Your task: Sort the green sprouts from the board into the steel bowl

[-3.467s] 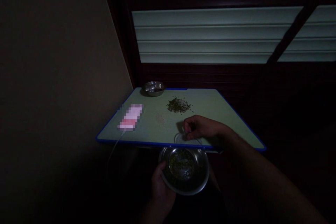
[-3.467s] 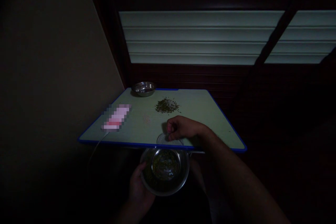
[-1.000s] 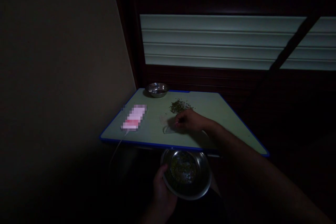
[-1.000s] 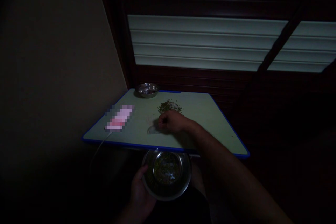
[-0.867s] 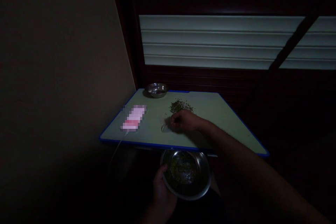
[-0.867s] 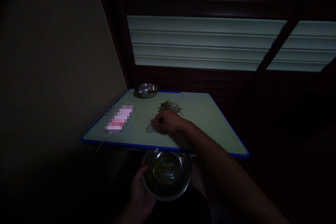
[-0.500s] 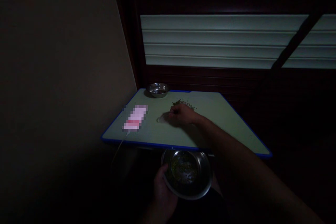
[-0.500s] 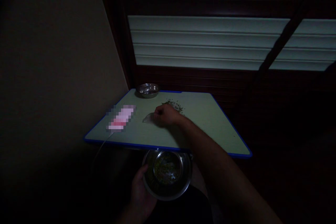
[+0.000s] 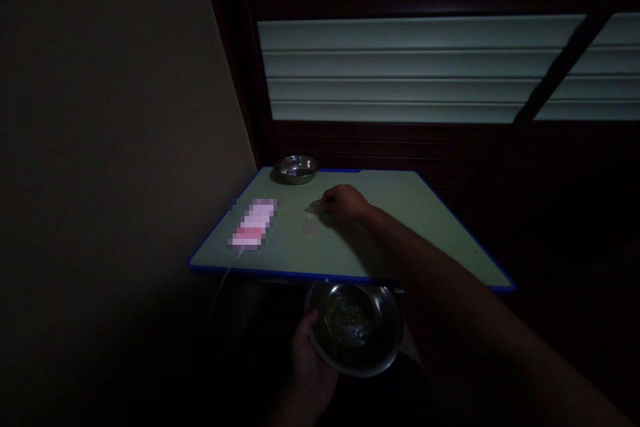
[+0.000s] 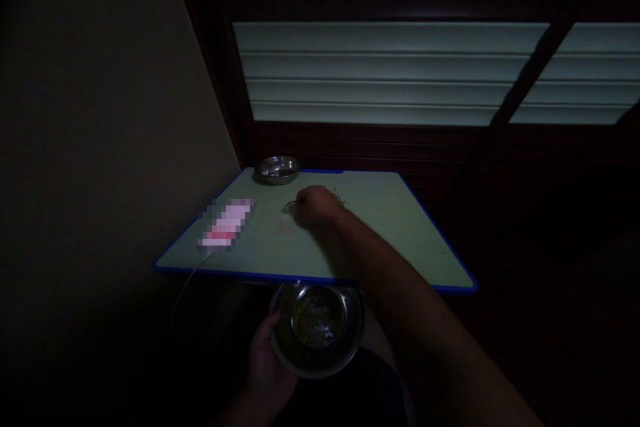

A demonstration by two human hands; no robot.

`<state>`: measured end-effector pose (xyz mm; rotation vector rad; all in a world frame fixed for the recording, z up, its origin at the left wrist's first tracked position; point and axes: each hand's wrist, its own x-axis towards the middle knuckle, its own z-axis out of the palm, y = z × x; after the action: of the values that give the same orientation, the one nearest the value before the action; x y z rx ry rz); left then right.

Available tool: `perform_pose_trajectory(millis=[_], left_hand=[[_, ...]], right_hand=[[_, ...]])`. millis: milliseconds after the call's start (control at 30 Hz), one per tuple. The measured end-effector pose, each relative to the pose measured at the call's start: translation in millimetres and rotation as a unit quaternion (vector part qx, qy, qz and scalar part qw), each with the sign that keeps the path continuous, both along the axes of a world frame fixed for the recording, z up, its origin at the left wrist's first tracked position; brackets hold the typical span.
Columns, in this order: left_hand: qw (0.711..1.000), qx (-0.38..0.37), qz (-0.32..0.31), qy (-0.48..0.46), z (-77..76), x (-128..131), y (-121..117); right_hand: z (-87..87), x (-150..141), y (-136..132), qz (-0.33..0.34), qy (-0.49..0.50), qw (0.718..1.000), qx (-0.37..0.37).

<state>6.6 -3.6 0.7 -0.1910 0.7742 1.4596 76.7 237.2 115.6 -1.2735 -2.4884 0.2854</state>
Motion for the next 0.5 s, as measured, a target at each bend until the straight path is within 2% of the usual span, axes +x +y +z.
perform_pose_trajectory(millis=[133,300,500], left_hand=[[1.0,-0.005,-0.004,0.001,1.0,-0.4,-0.5],[1.0,-0.018,0.0,-0.008,3.5,0.0,0.0],[1.0,-0.018,0.002,-0.012,-0.4,0.2,0.5]], right_hand=[[2.0,1.2,-1.0,-0.001,-0.04,0.999,0.006],[9.8,17.0,-6.9,0.025,-0.092,0.995,0.023],[13.7,29.6,-11.7,0.021,-0.094,0.995,0.037]])
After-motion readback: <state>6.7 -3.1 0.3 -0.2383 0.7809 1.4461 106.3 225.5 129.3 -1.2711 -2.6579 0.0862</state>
